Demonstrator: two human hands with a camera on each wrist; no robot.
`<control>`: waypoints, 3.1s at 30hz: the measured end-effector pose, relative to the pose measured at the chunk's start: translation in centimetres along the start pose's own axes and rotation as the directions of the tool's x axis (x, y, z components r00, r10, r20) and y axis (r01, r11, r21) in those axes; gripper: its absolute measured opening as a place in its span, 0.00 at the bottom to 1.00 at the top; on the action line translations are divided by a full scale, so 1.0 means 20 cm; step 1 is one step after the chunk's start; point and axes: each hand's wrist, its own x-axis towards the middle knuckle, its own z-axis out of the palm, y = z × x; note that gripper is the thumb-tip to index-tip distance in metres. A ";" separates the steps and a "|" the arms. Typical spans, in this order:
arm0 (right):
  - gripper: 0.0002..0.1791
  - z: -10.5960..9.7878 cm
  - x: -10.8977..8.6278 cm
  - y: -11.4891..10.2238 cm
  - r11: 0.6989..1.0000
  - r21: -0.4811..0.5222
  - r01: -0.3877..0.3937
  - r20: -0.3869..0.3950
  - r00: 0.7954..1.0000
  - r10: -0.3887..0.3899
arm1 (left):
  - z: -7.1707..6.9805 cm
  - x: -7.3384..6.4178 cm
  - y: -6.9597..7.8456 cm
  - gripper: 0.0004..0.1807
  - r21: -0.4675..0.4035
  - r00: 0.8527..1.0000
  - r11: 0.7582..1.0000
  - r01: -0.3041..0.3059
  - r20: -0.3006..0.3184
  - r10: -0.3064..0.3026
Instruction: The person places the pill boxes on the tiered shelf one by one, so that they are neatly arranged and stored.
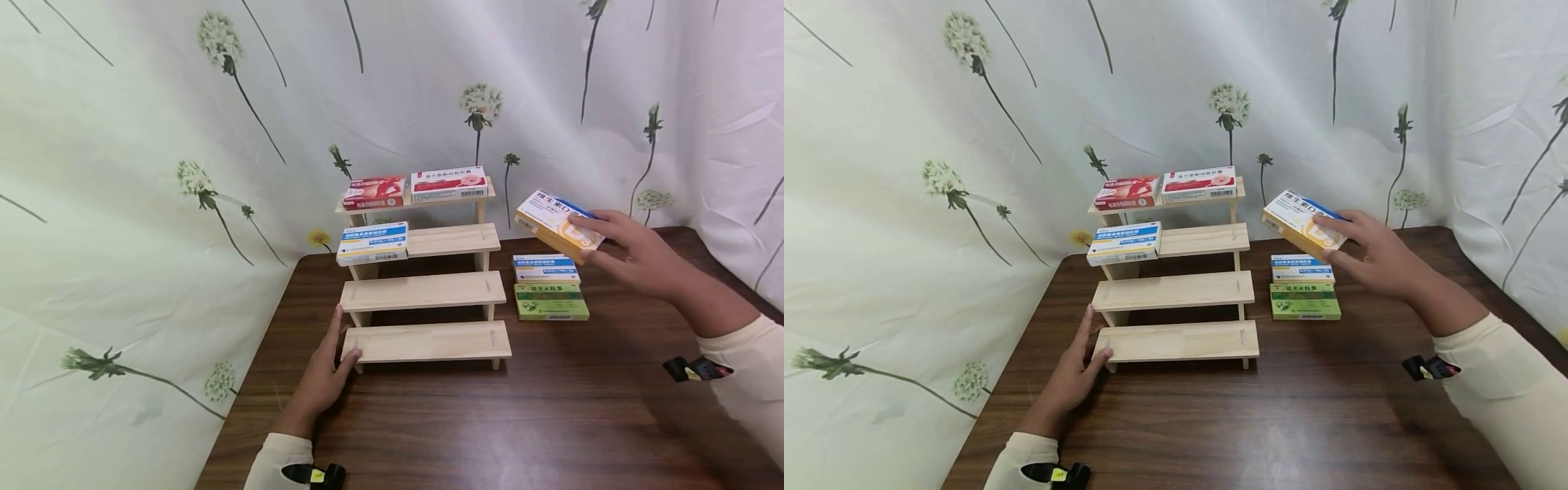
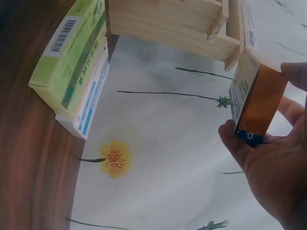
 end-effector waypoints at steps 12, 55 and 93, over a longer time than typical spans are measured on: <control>0.35 0.00 0.10 -0.07 0.983 0.009 0.184 0.061 0.981 -0.184 | 0.00 0.00 0.00 0.49 0.000 1.000 1.000 0.002 0.001 -0.002; 0.29 0.22 0.41 -0.21 0.923 0.362 0.130 0.288 0.926 -0.244 | 0.00 0.00 -0.01 0.50 -0.002 1.000 1.000 0.007 0.006 -0.007; 0.28 0.35 0.54 -0.27 0.927 0.351 0.131 0.348 0.901 -0.259 | 0.01 0.00 -0.01 0.50 -0.016 1.000 1.000 -0.001 -0.001 0.001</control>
